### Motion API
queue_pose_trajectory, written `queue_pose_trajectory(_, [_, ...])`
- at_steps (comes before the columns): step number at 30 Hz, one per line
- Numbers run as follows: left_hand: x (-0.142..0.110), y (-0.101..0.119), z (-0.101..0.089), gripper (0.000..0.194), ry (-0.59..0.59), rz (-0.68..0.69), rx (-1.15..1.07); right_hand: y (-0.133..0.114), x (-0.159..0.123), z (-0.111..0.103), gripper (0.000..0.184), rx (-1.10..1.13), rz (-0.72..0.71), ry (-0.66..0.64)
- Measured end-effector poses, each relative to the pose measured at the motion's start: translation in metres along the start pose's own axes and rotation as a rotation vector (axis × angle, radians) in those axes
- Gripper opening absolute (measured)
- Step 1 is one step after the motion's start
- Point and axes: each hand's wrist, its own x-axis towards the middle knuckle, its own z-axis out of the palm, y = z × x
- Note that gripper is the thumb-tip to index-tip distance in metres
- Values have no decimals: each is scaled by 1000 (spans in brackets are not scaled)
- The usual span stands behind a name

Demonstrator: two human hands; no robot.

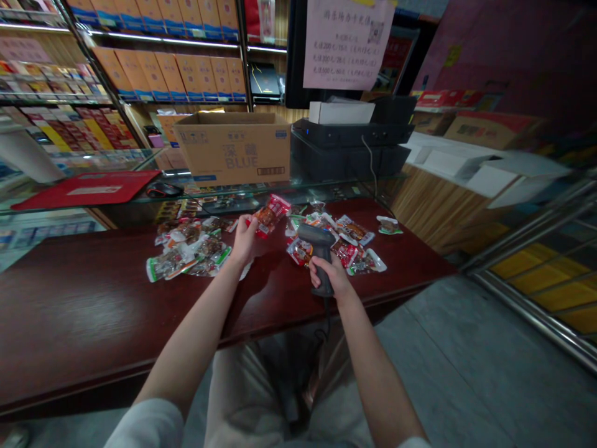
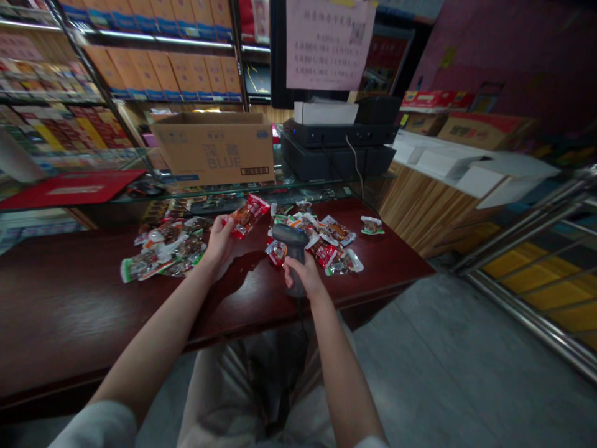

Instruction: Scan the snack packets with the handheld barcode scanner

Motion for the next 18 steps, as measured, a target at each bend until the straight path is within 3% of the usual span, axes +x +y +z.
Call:
queue_pose_trajectory(3, [-3,5,1,42,-36,-85,-168,0,-1,0,38,-6,9,-25])
queue_pose_trajectory(11, [-6,11,4,29,-39,-131,-272,-1,-3,2,36,-6,84,-93])
queue_pose_trajectory(18, [-5,5,11,25,-4,-187,-213,0,-4,1,34,-27,75,-93])
